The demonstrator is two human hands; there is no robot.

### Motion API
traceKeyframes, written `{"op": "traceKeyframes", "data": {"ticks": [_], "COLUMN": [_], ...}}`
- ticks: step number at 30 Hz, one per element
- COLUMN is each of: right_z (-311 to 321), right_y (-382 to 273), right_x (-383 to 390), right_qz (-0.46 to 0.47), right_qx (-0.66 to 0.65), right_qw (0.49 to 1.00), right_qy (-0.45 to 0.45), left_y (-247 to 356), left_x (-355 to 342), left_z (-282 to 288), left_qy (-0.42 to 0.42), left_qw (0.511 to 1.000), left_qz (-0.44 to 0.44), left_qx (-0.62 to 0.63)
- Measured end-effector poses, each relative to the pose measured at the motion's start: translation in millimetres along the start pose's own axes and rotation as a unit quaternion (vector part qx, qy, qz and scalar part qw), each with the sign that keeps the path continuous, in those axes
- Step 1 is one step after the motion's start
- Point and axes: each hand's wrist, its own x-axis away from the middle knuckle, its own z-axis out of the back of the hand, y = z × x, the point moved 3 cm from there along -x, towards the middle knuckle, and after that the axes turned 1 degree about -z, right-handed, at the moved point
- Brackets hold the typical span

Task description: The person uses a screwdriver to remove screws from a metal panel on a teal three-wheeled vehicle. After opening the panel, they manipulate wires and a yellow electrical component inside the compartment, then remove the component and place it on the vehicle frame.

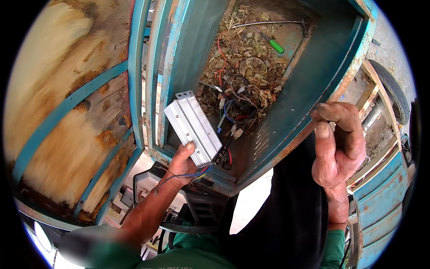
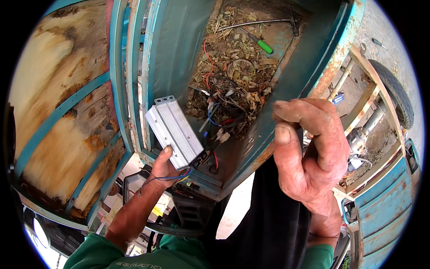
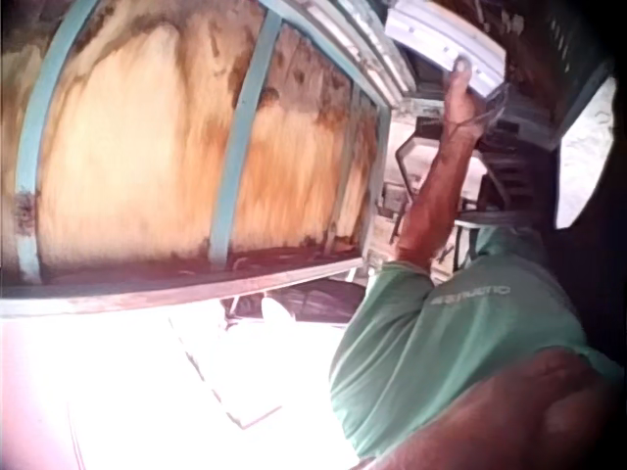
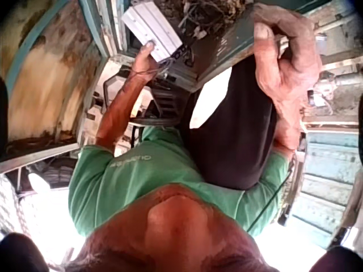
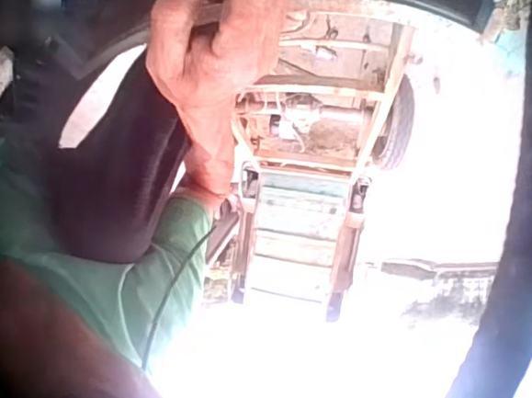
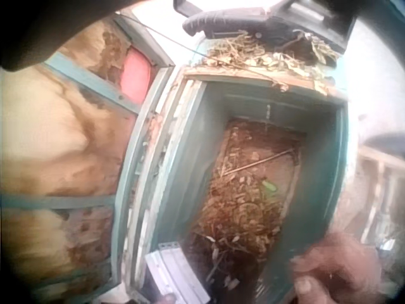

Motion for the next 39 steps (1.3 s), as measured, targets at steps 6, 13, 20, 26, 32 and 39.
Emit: {"op": "traceKeyframes", "data": {"ticks": [6, 13, 20, 26, 32, 39], "right_z": [-65.3, -82.4, -89.0, -98.5, -158.6, -194.1], "right_y": [2.4, 10.7, 27.9, 43.4, 47.8, 132.7], "right_x": [-11.3, -54.4, -115.4, -135.3, -118.7, -70.0], "right_qz": [-0.087, -0.119, 0.050, -0.012, -0.059, -0.033], "right_qx": [0.085, 0.188, 0.423, 0.329, 0.292, 0.413], "right_qw": [0.936, 0.936, 0.899, 0.905, 0.776, 0.608], "right_qy": [-0.331, -0.272, -0.098, -0.269, -0.556, -0.678], "left_y": [10.3, 37.8, 65.7, 62.2, -35.9, -75.0], "left_x": [-1.5, -66.1, -189.5, -123.2, -63.2, -111.8], "left_z": [-31.5, -133.0, -173.5, -148.9, -98.6, -63.4], "left_qy": [-0.055, -0.114, -0.060, -0.078, -0.113, 0.072], "left_qw": [0.997, 0.992, 0.983, 0.948, 0.893, 0.913], "left_qz": [-0.029, -0.048, -0.163, -0.203, 0.014, -0.052], "left_qx": [-0.047, 0.030, -0.066, -0.231, -0.435, -0.399]}}
